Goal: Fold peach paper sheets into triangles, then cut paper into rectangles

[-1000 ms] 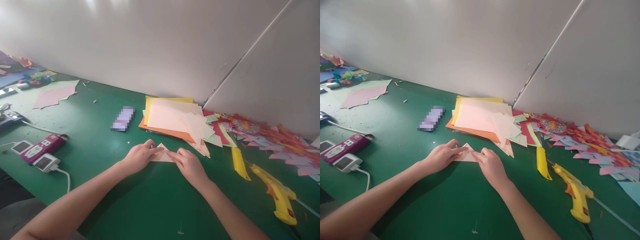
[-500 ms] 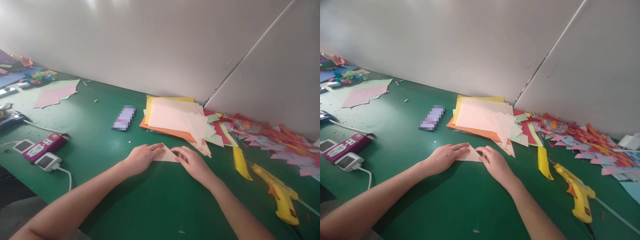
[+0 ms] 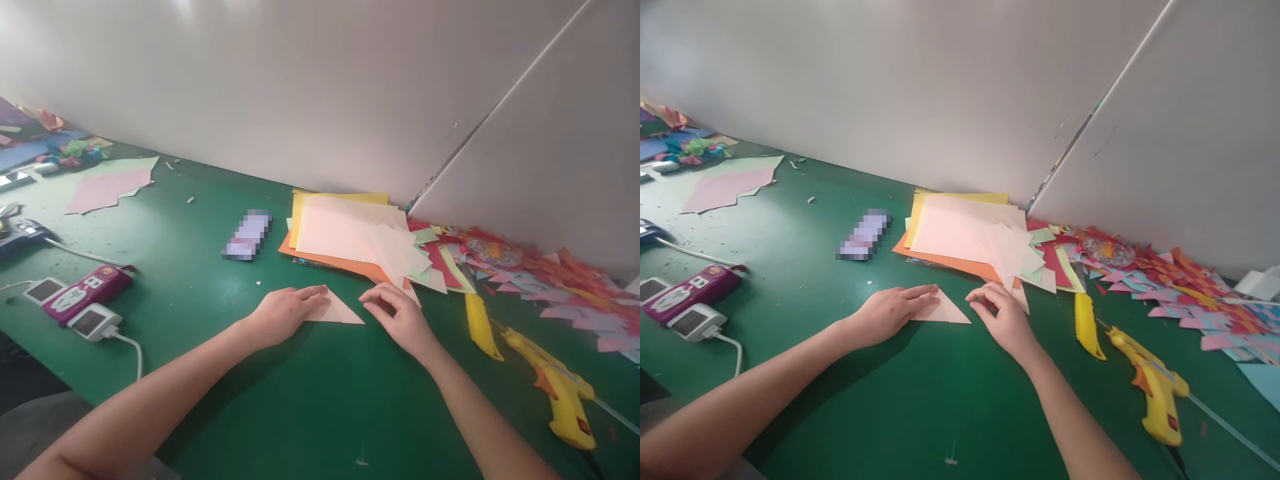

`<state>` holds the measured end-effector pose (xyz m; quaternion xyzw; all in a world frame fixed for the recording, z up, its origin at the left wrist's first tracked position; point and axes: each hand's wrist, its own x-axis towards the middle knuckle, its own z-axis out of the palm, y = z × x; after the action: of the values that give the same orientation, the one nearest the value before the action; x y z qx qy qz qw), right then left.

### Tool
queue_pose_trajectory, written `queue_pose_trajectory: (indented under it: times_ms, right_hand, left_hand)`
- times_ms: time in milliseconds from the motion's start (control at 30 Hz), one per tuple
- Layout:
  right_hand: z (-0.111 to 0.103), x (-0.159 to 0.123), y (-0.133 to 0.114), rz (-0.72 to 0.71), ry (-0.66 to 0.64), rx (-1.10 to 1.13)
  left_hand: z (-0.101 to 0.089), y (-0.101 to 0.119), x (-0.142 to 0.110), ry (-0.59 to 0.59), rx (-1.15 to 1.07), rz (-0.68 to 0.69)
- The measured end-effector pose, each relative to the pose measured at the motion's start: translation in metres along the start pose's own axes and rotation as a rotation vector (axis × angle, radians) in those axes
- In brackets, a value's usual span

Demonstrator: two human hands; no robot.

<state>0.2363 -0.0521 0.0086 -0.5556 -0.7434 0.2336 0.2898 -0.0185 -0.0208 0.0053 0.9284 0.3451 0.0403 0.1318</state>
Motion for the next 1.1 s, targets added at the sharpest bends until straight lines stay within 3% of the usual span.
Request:
queue_pose_trajectory:
  times_ms: [67,167,333,533,767,1100]
  right_hand:
    - [0.009,-0.001,-0.007,-0.136,0.002,0.020]
    - [0.017,-0.001,-0.016,-0.282,-0.120,-0.018]
    - [0.017,-0.002,-0.018,-0.319,-0.180,-0.061]
    - [0.019,-0.005,-0.018,-0.317,-0.217,-0.099]
    - [0.021,-0.007,-0.017,-0.315,-0.223,-0.130]
    - [0.022,-0.006,-0.017,-0.323,-0.232,-0.104]
  left_hand:
    - [-0.001,-0.001,0.001,0.013,-0.056,-0.009]
    - [-0.006,-0.005,0.001,0.041,-0.237,-0.027]
    - [-0.020,-0.021,-0.005,0.056,-0.507,-0.165]
    - [-0.035,-0.029,-0.014,-0.148,-0.523,-0.236]
    - [-0.034,-0.027,-0.016,-0.141,-0.421,-0.180]
    - [-0.034,-0.026,-0.017,-0.147,-0.402,-0.213]
